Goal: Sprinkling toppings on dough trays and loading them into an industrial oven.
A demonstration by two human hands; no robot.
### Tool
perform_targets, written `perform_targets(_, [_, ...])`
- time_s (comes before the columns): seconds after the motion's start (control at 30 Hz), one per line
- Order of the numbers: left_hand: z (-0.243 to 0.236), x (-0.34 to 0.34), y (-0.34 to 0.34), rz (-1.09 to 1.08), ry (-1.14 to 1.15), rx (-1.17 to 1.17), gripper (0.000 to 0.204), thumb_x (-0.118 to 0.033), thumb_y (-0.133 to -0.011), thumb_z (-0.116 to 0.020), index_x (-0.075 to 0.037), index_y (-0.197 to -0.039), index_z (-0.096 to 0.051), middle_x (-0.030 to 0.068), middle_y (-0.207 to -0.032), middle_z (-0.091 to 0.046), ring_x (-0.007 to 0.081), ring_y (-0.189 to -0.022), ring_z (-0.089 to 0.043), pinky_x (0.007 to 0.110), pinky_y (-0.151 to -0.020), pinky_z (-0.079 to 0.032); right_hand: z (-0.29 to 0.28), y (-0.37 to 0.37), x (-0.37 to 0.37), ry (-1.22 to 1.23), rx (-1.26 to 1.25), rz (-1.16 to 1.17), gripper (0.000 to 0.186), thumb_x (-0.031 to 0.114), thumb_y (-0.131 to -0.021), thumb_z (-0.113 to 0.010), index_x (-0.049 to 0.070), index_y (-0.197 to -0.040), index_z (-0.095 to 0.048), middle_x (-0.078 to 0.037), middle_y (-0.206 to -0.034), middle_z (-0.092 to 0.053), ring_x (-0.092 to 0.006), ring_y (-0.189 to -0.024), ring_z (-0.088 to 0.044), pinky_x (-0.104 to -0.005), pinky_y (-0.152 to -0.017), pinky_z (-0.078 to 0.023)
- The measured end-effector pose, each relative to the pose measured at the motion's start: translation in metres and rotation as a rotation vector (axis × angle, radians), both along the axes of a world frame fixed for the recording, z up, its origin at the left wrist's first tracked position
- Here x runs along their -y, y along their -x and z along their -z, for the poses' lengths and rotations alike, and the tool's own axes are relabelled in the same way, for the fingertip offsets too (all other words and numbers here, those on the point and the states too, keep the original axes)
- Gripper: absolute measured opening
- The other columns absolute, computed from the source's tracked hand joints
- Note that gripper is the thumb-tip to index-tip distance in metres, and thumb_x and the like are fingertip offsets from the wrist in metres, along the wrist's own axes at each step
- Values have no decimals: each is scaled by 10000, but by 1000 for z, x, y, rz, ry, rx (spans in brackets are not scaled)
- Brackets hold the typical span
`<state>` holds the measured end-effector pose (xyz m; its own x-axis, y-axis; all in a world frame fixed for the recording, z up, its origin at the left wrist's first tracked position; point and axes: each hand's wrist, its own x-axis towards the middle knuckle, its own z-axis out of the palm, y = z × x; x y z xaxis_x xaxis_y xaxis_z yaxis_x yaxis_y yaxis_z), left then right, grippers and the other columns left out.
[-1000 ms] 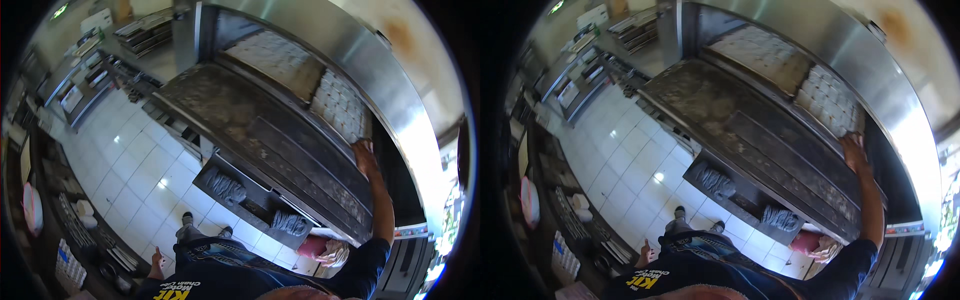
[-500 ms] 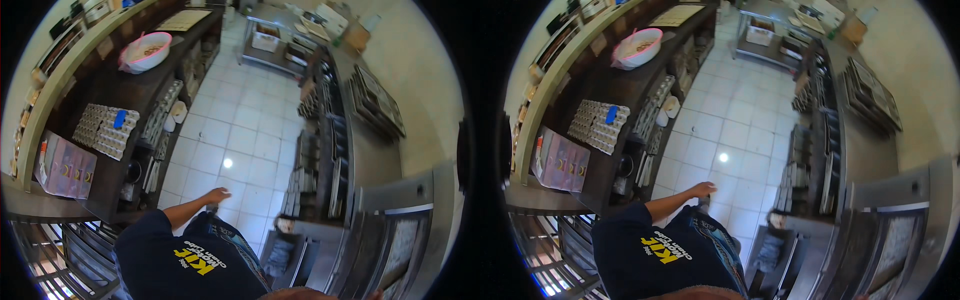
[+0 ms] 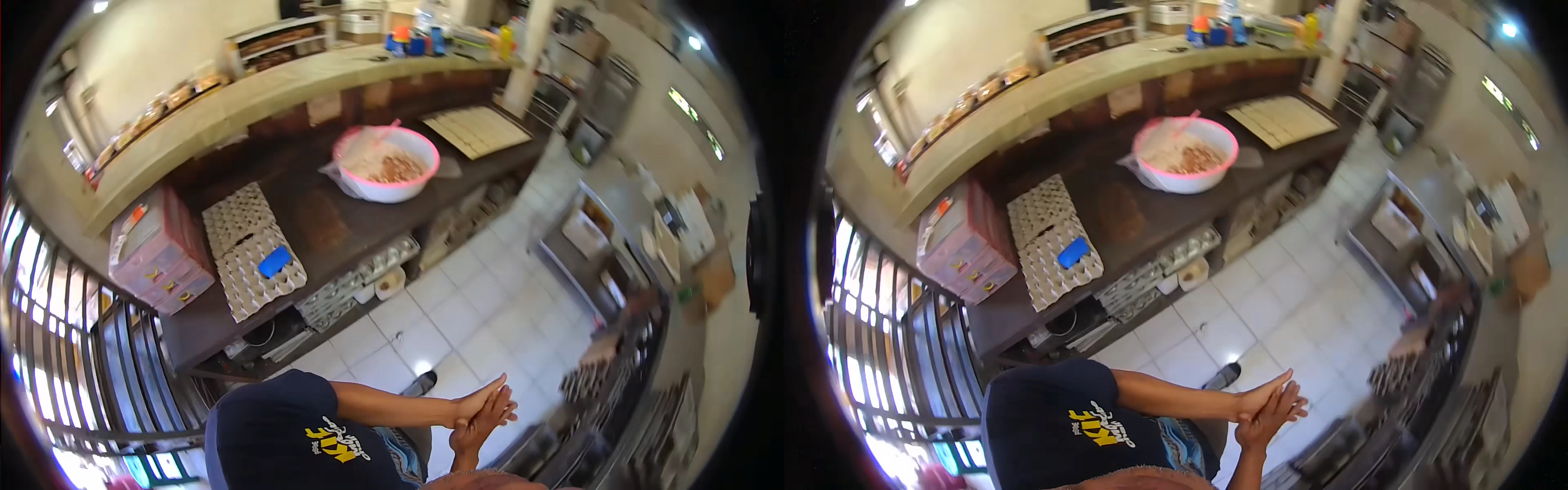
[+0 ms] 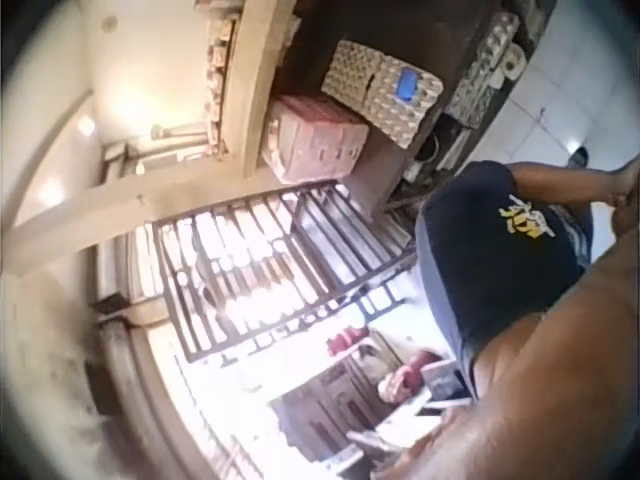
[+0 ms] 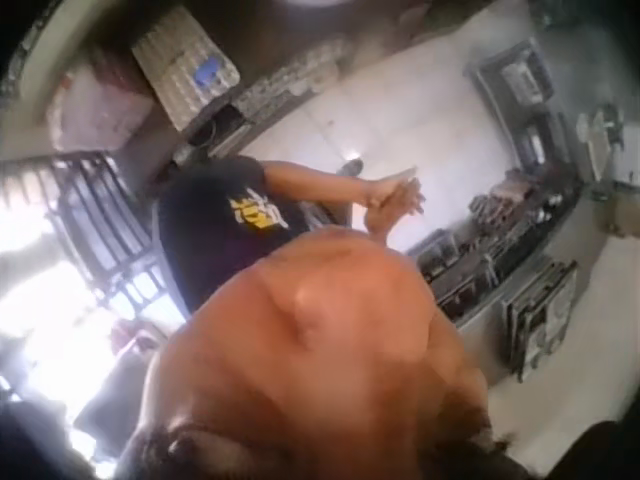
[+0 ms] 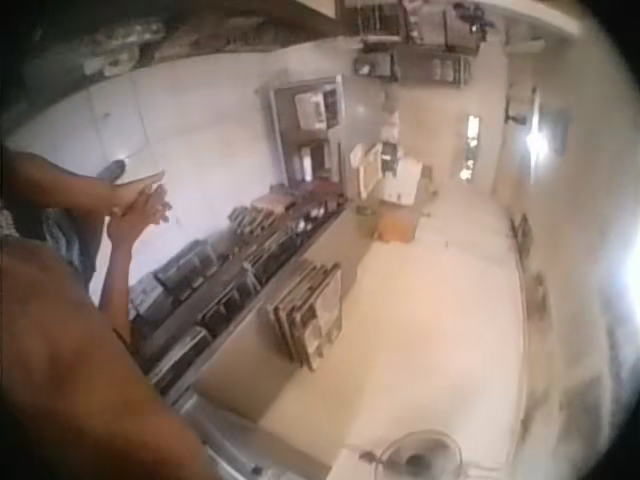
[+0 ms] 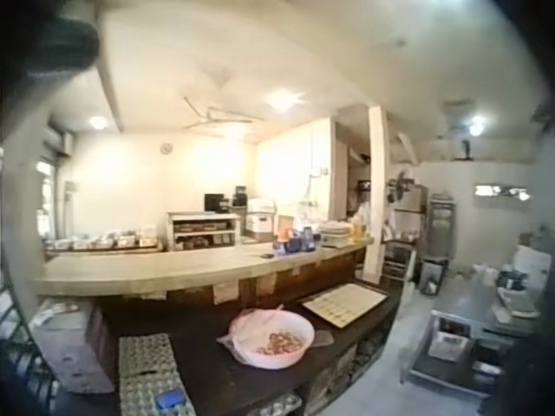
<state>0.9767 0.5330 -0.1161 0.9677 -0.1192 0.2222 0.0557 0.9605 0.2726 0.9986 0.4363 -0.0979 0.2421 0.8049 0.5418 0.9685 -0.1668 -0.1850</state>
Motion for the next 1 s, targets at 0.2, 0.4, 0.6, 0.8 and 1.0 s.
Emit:
perform_targets(0.2, [-50,-80,10,-924,-664,-12,592,-528,-879,-357,-78,-1251,-453,119,-1326,-393,266,-1159,-403,372,-994,-262,15,-49,-112,-28,-552,-145,693,550,-887,-296,72,-1384,-237,-145,-1414,-257,-335,-1283,-268,-469,-1027,-199])
perform_targets(0.4, [21,-157,-14,-1720,-1546,-169,562,-454,-838,-460,-79,-1258,-453,95,-1304,-435,310,-1155,-414,431,-996,-254,-33,-49,-193,74,-1832,-595,706,586,-887,-277,76,-1376,-274,-111,-1363,-350,-263,-1243,-329,-375,-1015,-248])
perform_targets(0.6, [74,-191,-46,-882,-79,-667,624,-583,-835,-408,-105,-1228,-492,79,-1205,-516,270,-1083,-474,466,-899,-352,-43,-51,-246,130,-814,-781,735,582,-863,-306,29,-1348,-315,-162,-1364,-344,-300,-1250,-323,-439,-1039,-177])
perform_targets(0.8, [-2,-251,-15,-757,70,21,683,-615,-837,-400,-121,-1309,-389,73,-1331,-402,216,-1135,-441,334,-947,-299,-1,-139,-276,342,144,-422,750,379,-738,-583,82,-1362,-290,-160,-1375,-336,-335,-1273,-304,-609,-1003,-138])
perform_targets(1.0, [42,-279,-7,-920,13,-477,542,-439,-823,-538,-113,-1244,-435,64,-1231,-484,233,-1063,-481,371,-883,-362,1,-280,-300,281,-141,-177,460,168,-739,-618,-8,-1152,-515,-174,-1031,-599,-302,-897,-589,-331,-787,-460])
